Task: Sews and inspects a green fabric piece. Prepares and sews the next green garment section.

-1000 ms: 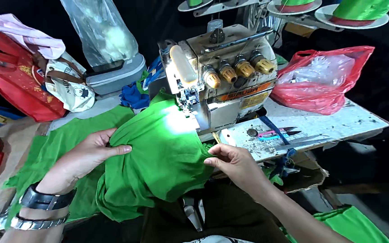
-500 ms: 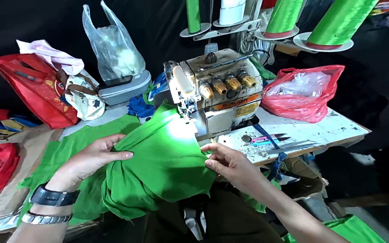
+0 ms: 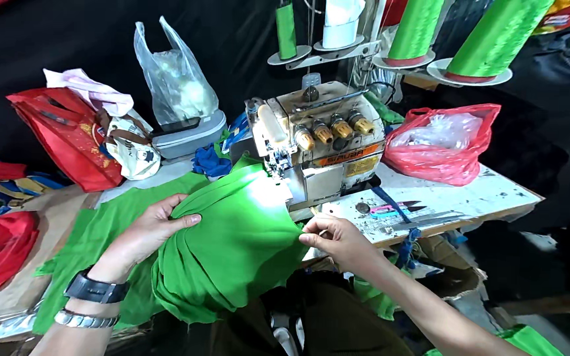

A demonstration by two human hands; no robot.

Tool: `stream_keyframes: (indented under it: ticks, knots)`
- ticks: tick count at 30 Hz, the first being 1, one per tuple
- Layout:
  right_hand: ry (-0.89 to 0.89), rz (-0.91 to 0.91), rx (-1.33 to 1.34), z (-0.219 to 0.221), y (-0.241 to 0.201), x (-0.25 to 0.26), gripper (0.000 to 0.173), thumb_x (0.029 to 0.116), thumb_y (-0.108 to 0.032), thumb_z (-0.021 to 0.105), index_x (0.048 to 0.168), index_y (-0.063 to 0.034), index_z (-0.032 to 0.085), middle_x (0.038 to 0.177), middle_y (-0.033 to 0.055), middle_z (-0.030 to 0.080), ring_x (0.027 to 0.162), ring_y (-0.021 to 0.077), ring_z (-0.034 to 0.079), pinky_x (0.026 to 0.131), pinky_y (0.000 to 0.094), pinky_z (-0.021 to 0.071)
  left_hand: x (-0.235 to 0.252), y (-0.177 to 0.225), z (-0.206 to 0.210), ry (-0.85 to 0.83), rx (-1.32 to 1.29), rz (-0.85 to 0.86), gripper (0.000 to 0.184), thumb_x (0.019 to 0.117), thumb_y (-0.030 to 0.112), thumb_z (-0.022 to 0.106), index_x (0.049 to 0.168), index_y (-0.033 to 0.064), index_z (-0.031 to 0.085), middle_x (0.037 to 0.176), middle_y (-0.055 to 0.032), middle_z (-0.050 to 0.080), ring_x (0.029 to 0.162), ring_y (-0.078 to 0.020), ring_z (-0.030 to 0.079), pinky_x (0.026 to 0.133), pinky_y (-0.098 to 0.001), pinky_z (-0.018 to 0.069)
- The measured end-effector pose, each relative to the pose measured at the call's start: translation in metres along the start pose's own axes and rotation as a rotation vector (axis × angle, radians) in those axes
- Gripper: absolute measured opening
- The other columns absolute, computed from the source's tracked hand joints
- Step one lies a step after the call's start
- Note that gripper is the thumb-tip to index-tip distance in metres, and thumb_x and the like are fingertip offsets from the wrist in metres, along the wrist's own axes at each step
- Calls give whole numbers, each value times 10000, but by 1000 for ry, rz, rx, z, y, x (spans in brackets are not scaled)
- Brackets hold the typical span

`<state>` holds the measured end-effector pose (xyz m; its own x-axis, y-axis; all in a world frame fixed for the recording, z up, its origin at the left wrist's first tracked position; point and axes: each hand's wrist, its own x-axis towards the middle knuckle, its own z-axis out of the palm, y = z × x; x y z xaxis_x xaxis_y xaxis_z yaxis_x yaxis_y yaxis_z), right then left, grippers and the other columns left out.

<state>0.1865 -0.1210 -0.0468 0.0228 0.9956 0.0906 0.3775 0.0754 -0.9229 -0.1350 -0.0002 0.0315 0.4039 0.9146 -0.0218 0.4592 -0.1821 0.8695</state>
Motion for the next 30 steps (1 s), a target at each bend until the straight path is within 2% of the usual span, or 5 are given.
stream_keyframes:
  ticks: [9,15,20,24,30]
  knots:
    - [-75,-64,225,-22,-10,5,152,1020,-156,600,936,-75,698,806,2,695,723,93,677,700,257,585,4,19,-8,16,78,96,145,1026,96,577,1116,108,690,886,39,730,734,-21,661,689,-207,554]
    - [-65,42,374,-11,-2,-6,40,957,-96,678,923,-77,685,764,4,684,602,71,635,572,217,562,9,21,-2,37,321,124,197,987,140,663,1175,83,668,1016,-16,725,935,-89,677,880,-372,548]
    - [-69,142,366,3,18,-8,56,970,-117,673,975,-62,685,818,-11,693,625,65,649,577,223,570,11,1,19,30,570,17,442,977,128,693,1390,31,570,1224,-207,679,1131,-356,664,986,-604,499]
    - [18,64,344,10,26,-11,87,961,-161,688,978,-79,709,828,-7,707,652,73,666,597,220,578,0,-11,62,408,755,256,495,860,-55,667,1347,-48,583,1349,-324,550,1219,-562,526,964,-742,404]
    - [78,34,251,11,18,-10,150,946,-189,716,1040,-72,715,853,-16,726,655,47,671,580,185,565,-1,1,149,427,569,633,373,1031,262,554,1258,-13,666,1387,-221,582,1308,-374,555,1074,-522,469]
